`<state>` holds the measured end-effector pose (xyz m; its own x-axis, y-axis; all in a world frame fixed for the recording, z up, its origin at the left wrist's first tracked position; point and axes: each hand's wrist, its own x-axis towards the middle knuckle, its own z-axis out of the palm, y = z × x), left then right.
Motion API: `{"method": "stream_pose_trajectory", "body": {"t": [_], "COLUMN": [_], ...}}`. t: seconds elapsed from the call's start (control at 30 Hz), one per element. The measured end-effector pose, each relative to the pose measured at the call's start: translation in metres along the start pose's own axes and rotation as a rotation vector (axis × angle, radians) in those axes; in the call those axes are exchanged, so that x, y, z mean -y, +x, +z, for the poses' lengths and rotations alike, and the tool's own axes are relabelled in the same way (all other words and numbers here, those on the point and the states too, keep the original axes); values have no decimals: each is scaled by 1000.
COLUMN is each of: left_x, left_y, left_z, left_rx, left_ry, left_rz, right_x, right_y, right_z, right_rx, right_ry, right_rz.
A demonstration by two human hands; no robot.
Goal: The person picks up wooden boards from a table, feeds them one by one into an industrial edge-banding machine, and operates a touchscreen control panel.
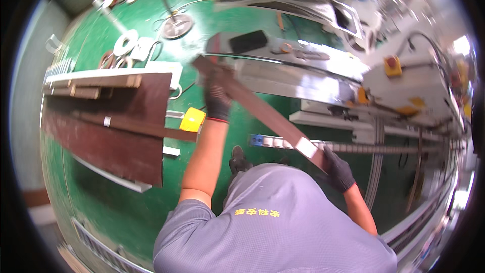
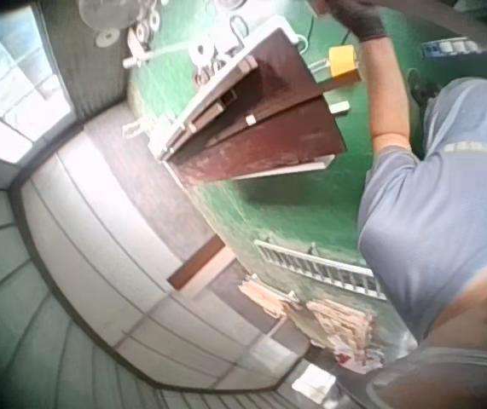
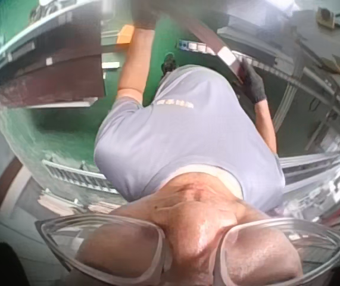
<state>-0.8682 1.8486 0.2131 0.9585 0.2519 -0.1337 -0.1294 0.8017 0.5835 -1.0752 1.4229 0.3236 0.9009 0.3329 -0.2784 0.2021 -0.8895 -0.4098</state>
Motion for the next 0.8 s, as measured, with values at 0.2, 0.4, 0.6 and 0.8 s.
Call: {"method": "stream_pose_trajectory", "body": {"t": [0.2,0.4,0.6,0.8], "left_x": [220,255,319,317], "left_y": [-101,-149,-142,-126], "left_z": [111,166,138,158], "left_rx": [468,696,688,608], "left_ry": [963,1209,851,976], "left_rz": [-374,-418,-307,-183], "right_x": [-24,-58,-50,-79], "right_y": [-28,-42,-3,46], "right_z": [45,91,60,40], "right_rx": [-270,-364,-270,-508], "right_ry": [88,219,124,147], "right_rz": [232,485,664,366]}}
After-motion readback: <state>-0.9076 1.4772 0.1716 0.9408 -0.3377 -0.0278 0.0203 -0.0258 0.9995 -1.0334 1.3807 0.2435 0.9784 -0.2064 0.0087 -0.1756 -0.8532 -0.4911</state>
